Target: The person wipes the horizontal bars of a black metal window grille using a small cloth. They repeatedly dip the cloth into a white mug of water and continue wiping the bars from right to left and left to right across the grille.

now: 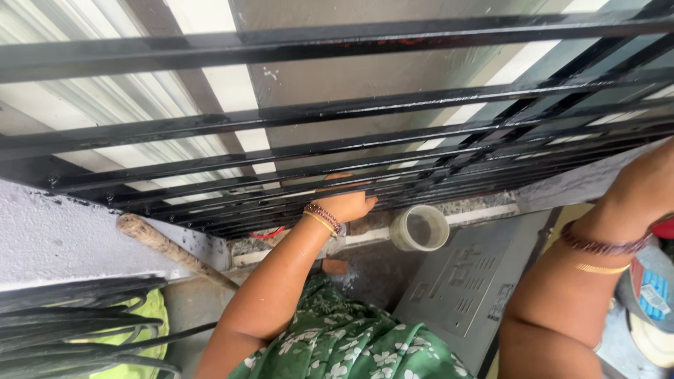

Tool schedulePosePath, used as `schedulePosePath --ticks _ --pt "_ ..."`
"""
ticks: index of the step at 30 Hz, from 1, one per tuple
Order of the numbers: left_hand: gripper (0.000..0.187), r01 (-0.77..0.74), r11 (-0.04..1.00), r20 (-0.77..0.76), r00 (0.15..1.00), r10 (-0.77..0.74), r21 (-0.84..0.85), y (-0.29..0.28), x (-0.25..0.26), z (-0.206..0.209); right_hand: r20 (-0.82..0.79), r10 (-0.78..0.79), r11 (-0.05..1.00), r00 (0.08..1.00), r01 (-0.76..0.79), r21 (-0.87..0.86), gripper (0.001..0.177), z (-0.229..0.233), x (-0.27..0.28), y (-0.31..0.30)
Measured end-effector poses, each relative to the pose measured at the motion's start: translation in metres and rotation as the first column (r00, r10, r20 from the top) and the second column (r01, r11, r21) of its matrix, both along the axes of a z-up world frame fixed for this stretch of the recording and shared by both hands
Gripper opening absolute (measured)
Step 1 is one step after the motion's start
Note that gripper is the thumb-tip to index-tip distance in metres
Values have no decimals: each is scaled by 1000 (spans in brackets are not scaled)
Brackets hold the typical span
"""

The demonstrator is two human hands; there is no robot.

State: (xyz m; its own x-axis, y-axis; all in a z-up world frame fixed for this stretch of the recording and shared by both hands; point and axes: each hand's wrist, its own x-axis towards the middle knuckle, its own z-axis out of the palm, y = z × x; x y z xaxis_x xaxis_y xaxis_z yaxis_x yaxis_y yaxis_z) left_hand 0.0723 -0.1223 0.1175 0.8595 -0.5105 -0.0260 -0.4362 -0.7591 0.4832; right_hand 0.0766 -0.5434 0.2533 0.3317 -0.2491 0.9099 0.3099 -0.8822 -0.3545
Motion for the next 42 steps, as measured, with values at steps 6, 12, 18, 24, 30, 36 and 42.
schedulePosePath --ticks 6,12,18,24,30,36,42 --pt "48 9 995 -89 996 1 103 0 0 0 74 266 946 961 -245 -213 16 67 -17 153" --pt "44 -7 999 -1 1000 7 40 0 -2 -5 63 -13 830 998 46 -556 39 109 -28 219" --pt "43 -23 999 -5 1000 23 47 1 -5 -5 -94 -53 827 994 -9 -562 55 93 -57 203" --pt "42 1 997 -68 998 4 75 3 -3 1 -40 104 901 994 -111 -420 34 68 -58 206" --pt "41 -26 1000 -38 999 26 18 3 -3 2 -101 -48 887 994 -4 -463 42 59 -42 227" --pt "43 -34 998 -39 999 36 56 4 -5 5 -164 -77 791 983 -40 -610 34 65 -65 213" --pt "40 -13 999 -39 999 15 50 0 -2 7 -187 58 977 981 -94 -191 29 73 -72 182"
